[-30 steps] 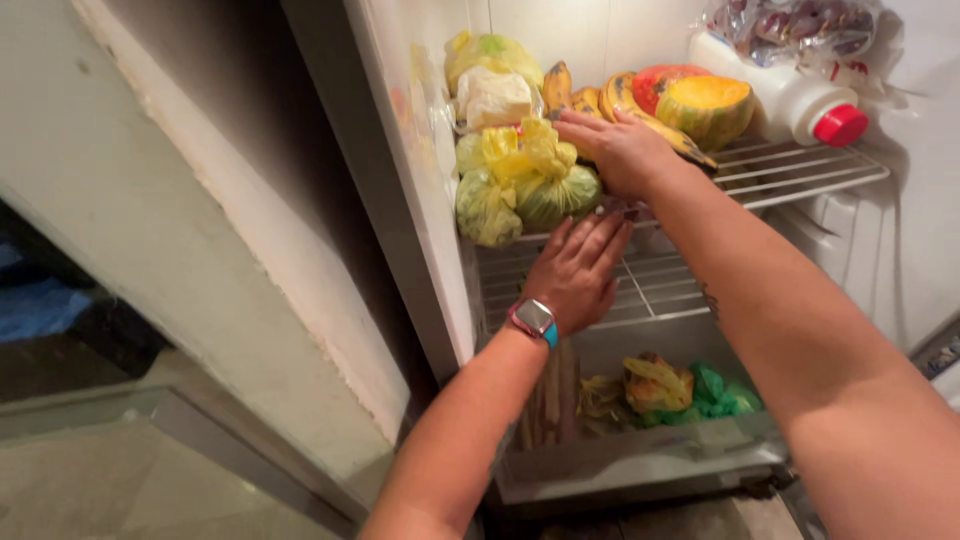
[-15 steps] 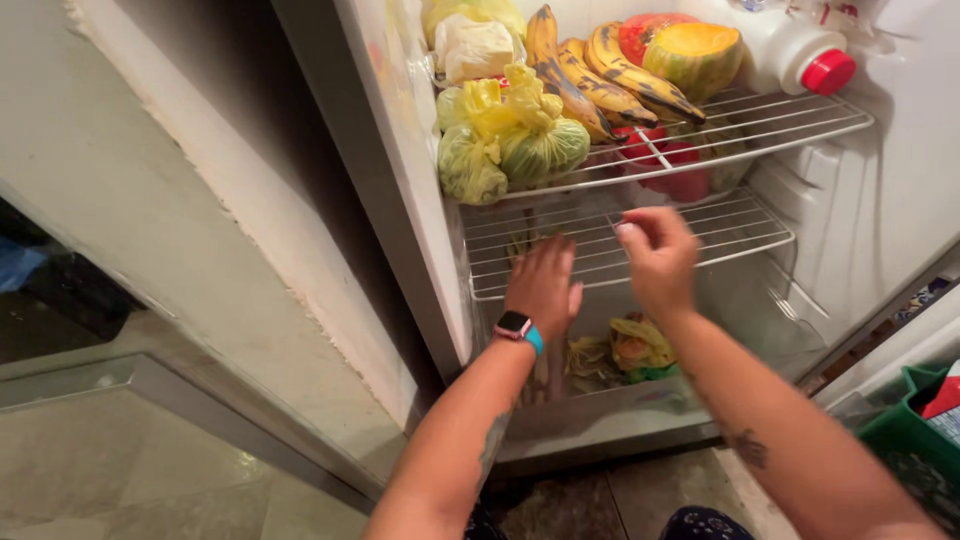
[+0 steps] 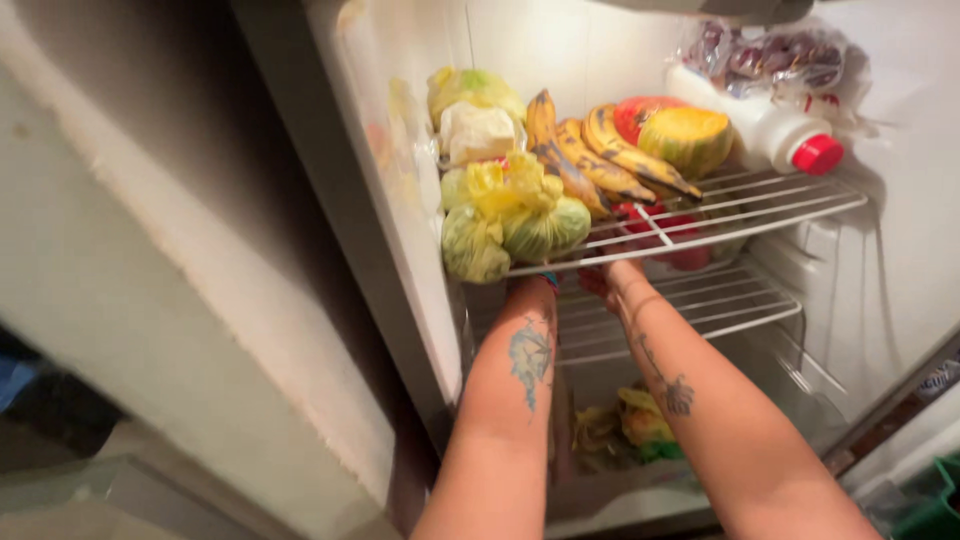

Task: The person cuts open a large plastic bag of smaller milk packets with a knife, removes the packets, and then places a banana, a package of meat, and other bagged food items into the refrigerator shelves and lower bin by hand.

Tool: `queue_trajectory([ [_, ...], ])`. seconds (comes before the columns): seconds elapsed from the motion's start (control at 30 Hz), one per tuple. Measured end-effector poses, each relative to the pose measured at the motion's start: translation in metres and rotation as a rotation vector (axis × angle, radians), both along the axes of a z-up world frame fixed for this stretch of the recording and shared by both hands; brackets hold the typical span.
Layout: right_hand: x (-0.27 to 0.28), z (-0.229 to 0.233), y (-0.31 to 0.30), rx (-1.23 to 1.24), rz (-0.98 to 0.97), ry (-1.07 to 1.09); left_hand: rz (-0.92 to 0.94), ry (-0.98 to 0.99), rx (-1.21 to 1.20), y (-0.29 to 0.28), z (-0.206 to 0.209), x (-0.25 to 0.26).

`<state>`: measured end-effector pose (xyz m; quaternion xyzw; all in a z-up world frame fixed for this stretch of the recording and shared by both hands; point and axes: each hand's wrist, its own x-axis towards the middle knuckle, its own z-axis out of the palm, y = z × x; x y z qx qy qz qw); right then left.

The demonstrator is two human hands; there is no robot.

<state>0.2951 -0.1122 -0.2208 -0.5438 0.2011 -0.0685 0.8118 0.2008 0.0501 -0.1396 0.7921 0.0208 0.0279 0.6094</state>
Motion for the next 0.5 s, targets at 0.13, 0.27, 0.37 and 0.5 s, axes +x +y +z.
queue_trajectory([
  [0.13,-0.067,0.045,0.012,-0.036,0.065,0.022,0.010,0.029,-0.146,0.001,0.025,-0.003],
  [0.27,-0.071,0.037,0.005,0.057,0.072,-0.052,0.047,0.082,-0.294,0.005,0.018,-0.023],
  [0.37,-0.116,0.085,0.024,0.197,0.079,-0.110,0.074,0.115,-0.398,0.006,0.008,-0.032],
  [0.5,-0.146,0.119,0.028,0.295,0.150,-0.228,0.088,0.153,-0.544,-0.002,-0.002,-0.046],
])
